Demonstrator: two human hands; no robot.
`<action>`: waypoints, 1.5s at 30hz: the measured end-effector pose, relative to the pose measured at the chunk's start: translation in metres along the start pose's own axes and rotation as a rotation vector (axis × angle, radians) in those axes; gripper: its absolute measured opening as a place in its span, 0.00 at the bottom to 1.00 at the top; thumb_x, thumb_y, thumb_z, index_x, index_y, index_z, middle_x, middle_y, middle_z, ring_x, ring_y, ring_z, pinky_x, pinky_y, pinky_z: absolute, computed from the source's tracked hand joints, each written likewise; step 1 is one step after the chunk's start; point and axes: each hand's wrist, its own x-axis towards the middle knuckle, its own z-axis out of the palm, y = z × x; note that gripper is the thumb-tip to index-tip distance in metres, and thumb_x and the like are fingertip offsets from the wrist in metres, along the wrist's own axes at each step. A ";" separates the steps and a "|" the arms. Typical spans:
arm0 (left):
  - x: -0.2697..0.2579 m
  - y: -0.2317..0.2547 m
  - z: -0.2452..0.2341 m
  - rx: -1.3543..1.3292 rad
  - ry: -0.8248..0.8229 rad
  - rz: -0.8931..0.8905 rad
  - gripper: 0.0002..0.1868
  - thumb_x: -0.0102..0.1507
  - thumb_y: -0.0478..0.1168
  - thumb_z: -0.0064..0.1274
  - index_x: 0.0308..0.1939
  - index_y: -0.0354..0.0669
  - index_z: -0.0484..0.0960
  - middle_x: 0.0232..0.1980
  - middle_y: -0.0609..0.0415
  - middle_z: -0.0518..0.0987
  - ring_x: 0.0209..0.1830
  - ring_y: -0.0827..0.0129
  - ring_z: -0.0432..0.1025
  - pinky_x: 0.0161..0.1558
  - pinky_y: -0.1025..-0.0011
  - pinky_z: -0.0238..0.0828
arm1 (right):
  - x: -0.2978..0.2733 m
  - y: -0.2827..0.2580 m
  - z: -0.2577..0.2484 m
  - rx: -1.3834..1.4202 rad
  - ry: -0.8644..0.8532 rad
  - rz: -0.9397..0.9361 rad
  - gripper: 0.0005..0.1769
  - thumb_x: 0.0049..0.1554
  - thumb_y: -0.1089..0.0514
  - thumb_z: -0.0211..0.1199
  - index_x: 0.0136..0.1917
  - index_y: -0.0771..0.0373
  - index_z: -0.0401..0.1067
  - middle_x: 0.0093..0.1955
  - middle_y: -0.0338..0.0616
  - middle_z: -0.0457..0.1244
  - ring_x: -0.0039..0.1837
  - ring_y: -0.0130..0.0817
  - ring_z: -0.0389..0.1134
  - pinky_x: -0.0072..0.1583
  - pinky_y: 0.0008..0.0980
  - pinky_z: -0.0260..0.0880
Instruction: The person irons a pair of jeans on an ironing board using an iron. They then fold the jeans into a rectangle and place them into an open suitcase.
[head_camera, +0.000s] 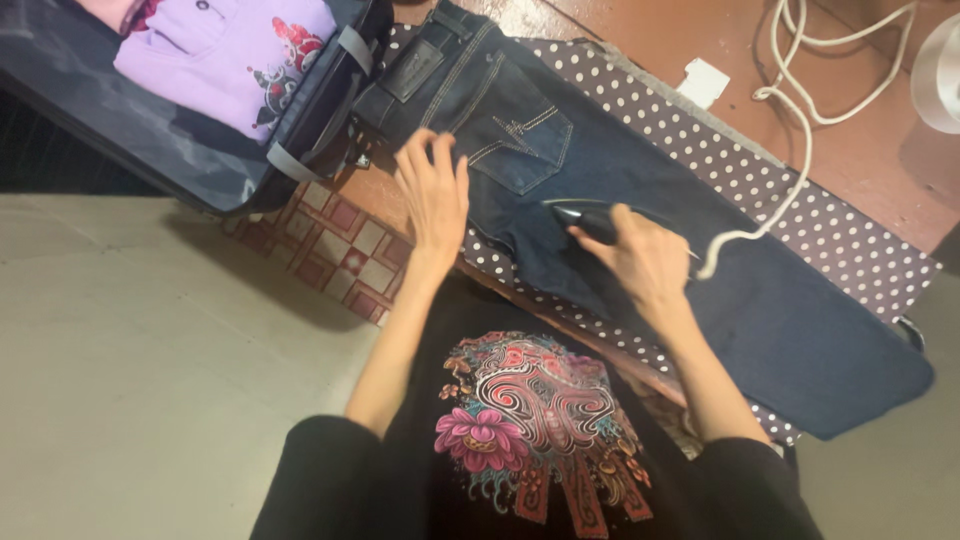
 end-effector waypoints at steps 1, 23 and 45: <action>-0.006 0.004 0.000 0.011 -0.020 -0.013 0.20 0.66 0.37 0.60 0.60 0.41 0.75 0.68 0.45 0.66 0.70 0.48 0.61 0.67 0.51 0.60 | 0.010 -0.006 0.005 0.008 0.034 -0.053 0.33 0.55 0.31 0.71 0.36 0.62 0.65 0.32 0.44 0.65 0.33 0.43 0.69 0.35 0.40 0.66; -0.035 0.008 0.010 -0.072 -0.317 0.304 0.31 0.67 0.50 0.54 0.74 0.51 0.69 0.82 0.51 0.56 0.83 0.54 0.46 0.75 0.38 0.42 | 0.073 0.100 -0.048 0.161 0.217 -0.064 0.18 0.56 0.47 0.77 0.46 0.60 0.74 0.42 0.50 0.67 0.45 0.49 0.70 0.49 0.45 0.67; -0.029 0.013 0.015 -0.273 -0.489 0.260 0.28 0.66 0.49 0.56 0.70 0.52 0.74 0.81 0.51 0.58 0.84 0.51 0.46 0.77 0.38 0.37 | 0.154 0.160 0.139 1.135 0.565 0.487 0.27 0.67 0.49 0.63 0.71 0.65 0.61 0.67 0.47 0.65 0.69 0.36 0.64 0.71 0.34 0.62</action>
